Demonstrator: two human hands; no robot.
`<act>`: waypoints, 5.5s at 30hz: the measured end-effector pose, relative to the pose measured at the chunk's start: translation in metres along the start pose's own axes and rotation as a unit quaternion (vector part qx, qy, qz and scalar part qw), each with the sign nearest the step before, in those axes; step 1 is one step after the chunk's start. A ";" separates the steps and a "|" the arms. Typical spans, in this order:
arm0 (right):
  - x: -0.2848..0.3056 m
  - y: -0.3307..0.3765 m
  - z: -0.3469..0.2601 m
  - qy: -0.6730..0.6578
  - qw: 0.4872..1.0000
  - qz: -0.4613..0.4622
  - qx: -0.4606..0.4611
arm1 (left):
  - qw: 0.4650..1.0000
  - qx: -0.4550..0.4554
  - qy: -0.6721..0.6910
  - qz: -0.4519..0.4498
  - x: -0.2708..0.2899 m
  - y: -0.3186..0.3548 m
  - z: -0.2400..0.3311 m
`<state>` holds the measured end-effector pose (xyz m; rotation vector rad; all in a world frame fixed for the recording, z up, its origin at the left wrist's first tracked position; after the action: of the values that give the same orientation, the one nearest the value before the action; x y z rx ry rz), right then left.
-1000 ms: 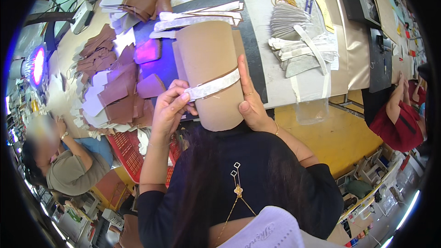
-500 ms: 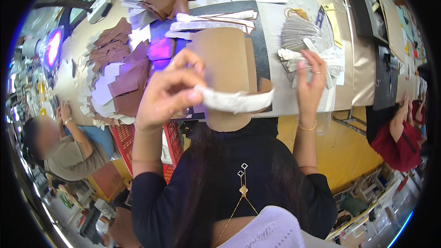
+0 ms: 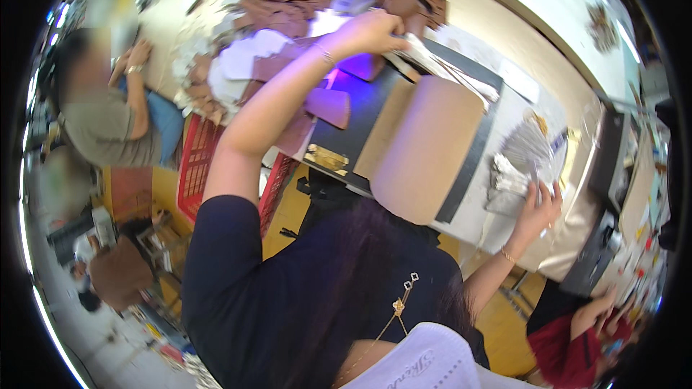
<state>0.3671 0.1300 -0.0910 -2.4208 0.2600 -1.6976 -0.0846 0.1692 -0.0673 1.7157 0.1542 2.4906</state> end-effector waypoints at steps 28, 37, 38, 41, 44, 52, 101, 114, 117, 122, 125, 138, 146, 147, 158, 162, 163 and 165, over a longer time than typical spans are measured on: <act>0.042 -0.002 -0.029 -0.334 0.942 0.032 -0.023 | 0.798 0.553 0.167 0.171 0.110 0.249 -0.357; 0.043 -0.007 -0.062 -0.526 0.848 -0.025 -0.062 | 0.881 0.220 0.227 0.351 0.198 0.255 -0.097; 0.044 -0.007 -0.068 -0.540 0.840 -0.030 -0.043 | 0.875 0.193 0.265 0.356 0.196 0.252 -0.064; 0.045 -0.011 -0.077 -0.573 0.816 -0.046 -0.056 | 0.892 0.111 0.286 0.331 0.177 0.241 0.024; 0.051 -0.009 -0.079 -0.606 0.793 -0.056 -0.026 | 0.823 -0.188 0.458 0.278 0.142 0.206 0.078; 0.087 0.004 -0.088 -0.675 0.729 -0.116 0.026 | 0.752 0.171 0.620 -0.147 0.011 0.134 0.109; 0.028 0.015 -0.181 -0.444 0.738 -0.505 -0.053 | 0.713 0.173 0.655 -0.179 -0.021 0.150 0.091; 0.021 0.021 -0.164 -0.489 0.729 -0.474 -0.073 | 0.768 0.106 0.619 -0.128 -0.031 0.149 0.076; 0.029 0.015 -0.152 -0.533 0.716 -0.444 -0.075 | 0.778 0.115 0.606 -0.122 -0.029 0.153 0.062; 0.025 0.015 -0.142 -0.553 0.715 -0.416 -0.102 | 0.768 0.154 0.611 -0.117 -0.037 0.160 0.049; 0.018 0.016 -0.139 -0.553 0.729 -0.390 -0.100 | 0.765 0.141 0.618 -0.114 -0.044 0.159 0.048; -0.001 0.025 -0.138 -0.590 0.707 -0.371 -0.119 | 0.749 0.138 0.634 -0.134 -0.061 0.154 0.050; -0.014 0.035 -0.136 -0.666 0.610 -0.388 -0.186 | 0.726 0.141 0.661 -0.128 -0.066 0.153 0.057; -0.014 0.035 -0.135 -0.678 0.596 -0.388 -0.189 | 0.725 0.148 0.660 -0.130 -0.066 0.153 0.057; -0.019 0.042 -0.133 -0.710 0.575 -0.368 -0.171 | 0.715 0.149 0.671 -0.126 -0.065 0.152 0.059; -0.019 0.045 -0.134 -0.716 0.577 -0.357 -0.160 | 0.717 0.154 0.668 -0.129 -0.065 0.152 0.060; -0.020 0.046 -0.134 -0.717 0.578 -0.355 -0.157 | 0.717 0.153 0.668 -0.130 -0.065 0.152 0.060; -0.020 0.047 -0.134 -0.713 0.591 -0.348 -0.147 | 0.718 0.151 0.667 -0.130 -0.065 0.152 0.060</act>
<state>0.2318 0.0834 -0.0755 -3.3730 -0.7585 0.8179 -0.0114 0.0104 -0.0836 -0.4311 0.8398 2.9371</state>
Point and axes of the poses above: each hand's wrist, its own y-axis away from the middle knuckle, its own x-axis out of the back of the hand, z = x × y, the point moved 3 cm from there along -y, towards the middle knuckle, and after that the axes turned 4 degrees about -y, right-handed, at the moved point
